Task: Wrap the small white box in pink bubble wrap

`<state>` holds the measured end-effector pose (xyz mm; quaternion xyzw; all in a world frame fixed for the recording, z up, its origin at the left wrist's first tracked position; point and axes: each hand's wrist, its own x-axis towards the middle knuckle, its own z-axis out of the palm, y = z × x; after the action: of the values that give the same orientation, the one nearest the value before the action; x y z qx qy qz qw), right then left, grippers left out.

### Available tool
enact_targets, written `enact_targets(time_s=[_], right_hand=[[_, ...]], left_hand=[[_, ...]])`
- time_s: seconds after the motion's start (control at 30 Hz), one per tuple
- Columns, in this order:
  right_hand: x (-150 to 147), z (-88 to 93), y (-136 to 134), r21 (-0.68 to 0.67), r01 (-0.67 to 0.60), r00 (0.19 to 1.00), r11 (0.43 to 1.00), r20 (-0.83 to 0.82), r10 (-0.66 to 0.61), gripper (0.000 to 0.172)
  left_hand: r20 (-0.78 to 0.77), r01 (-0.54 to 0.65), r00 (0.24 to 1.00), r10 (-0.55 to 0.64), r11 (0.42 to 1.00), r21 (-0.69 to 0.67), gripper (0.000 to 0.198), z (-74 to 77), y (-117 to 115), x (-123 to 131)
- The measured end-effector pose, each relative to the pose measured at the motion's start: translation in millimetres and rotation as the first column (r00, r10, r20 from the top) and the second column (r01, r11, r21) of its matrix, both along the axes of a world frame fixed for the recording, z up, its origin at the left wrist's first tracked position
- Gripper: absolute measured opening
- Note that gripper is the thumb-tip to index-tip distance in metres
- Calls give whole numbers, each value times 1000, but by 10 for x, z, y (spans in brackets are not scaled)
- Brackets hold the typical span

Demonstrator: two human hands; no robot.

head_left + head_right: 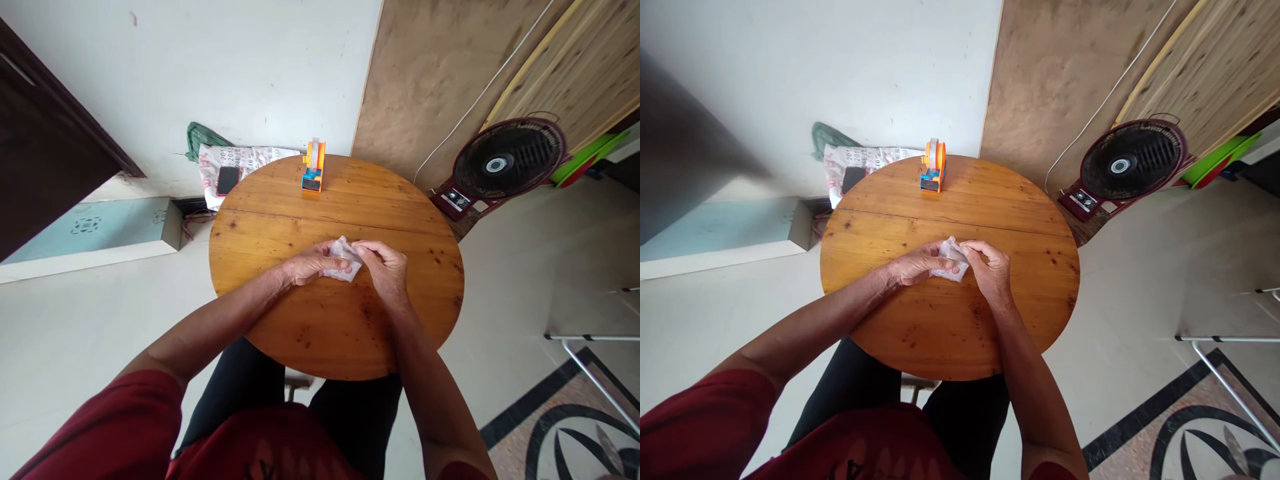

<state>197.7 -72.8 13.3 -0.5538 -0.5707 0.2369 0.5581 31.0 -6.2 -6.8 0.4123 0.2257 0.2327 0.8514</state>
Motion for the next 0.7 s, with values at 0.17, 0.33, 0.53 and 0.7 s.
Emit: enact_targets(time_s=[0.17,0.33,0.53,0.7], right_hand=[[8,54,-20,15,-81,993,997,82,80,13],[18,54,-36,26,-107,981,994,167,102,16],[29,-16,-55,136,-100,909,986,415,35,20],[63,-45,-81,157,-132,754,979,657,-3,32]], left_hand=[[14,20,1000,-20,999,-31,49,-30,39,-28],[32,29,999,-27,998,-62,51,-46,58,-43],[24,19,1000,-17,998,-63,51,-52,58,-42],[24,12,1000,-10,994,-111,46,-62,71,-51]])
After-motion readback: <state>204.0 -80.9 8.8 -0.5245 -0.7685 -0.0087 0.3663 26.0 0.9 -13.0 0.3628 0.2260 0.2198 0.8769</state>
